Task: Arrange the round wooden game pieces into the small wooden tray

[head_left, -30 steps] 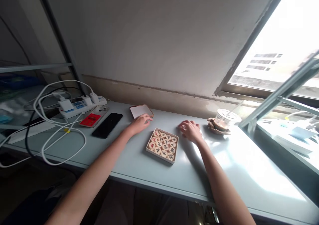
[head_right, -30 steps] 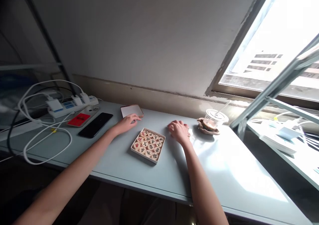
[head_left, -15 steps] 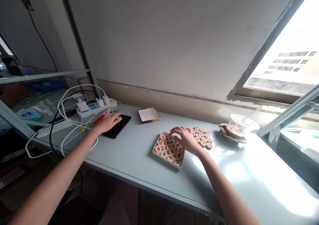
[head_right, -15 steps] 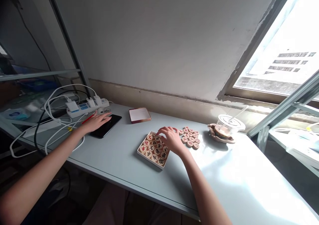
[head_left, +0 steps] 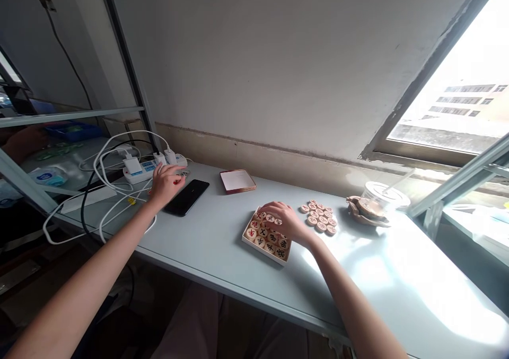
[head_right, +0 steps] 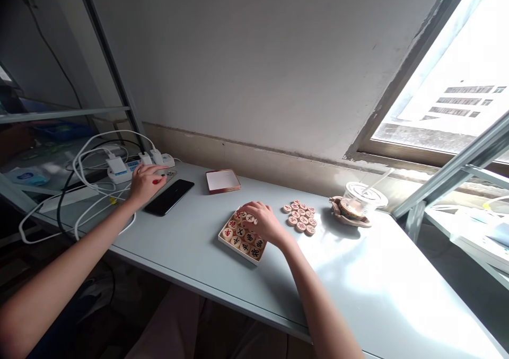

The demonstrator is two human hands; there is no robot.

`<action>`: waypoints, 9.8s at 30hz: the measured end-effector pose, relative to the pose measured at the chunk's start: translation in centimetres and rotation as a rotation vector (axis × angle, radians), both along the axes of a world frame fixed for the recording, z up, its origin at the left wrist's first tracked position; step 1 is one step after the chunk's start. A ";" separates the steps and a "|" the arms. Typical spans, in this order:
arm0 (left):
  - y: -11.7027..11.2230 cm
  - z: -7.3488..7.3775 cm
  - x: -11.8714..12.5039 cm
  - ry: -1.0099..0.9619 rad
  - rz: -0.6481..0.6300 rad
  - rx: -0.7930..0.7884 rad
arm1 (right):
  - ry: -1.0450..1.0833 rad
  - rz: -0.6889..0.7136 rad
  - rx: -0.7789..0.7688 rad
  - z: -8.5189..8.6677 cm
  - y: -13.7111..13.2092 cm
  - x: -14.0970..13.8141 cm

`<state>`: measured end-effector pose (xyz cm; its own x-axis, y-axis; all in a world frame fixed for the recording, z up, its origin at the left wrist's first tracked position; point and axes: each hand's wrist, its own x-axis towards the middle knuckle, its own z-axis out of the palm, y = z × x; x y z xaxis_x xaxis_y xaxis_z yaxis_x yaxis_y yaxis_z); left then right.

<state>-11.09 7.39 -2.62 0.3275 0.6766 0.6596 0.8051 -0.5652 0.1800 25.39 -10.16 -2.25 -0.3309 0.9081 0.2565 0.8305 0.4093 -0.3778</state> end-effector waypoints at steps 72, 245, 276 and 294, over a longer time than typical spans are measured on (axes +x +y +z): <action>-0.9 -0.7 16.1 -1.066 -0.941 -1.354 | 0.132 0.286 -0.038 0.5 0.6 -6.2; -2.0 -3.4 16.9 -0.092 -0.515 -0.656 | 0.021 -0.623 0.020 -1.0 -0.9 4.2; -1.5 -4.0 17.0 -0.103 -0.537 -0.665 | -0.228 -0.292 -0.023 1.4 -3.7 -3.8; -1.3 -4.2 17.3 -0.080 -0.535 -0.639 | -0.239 -0.803 0.143 -2.2 -1.8 4.4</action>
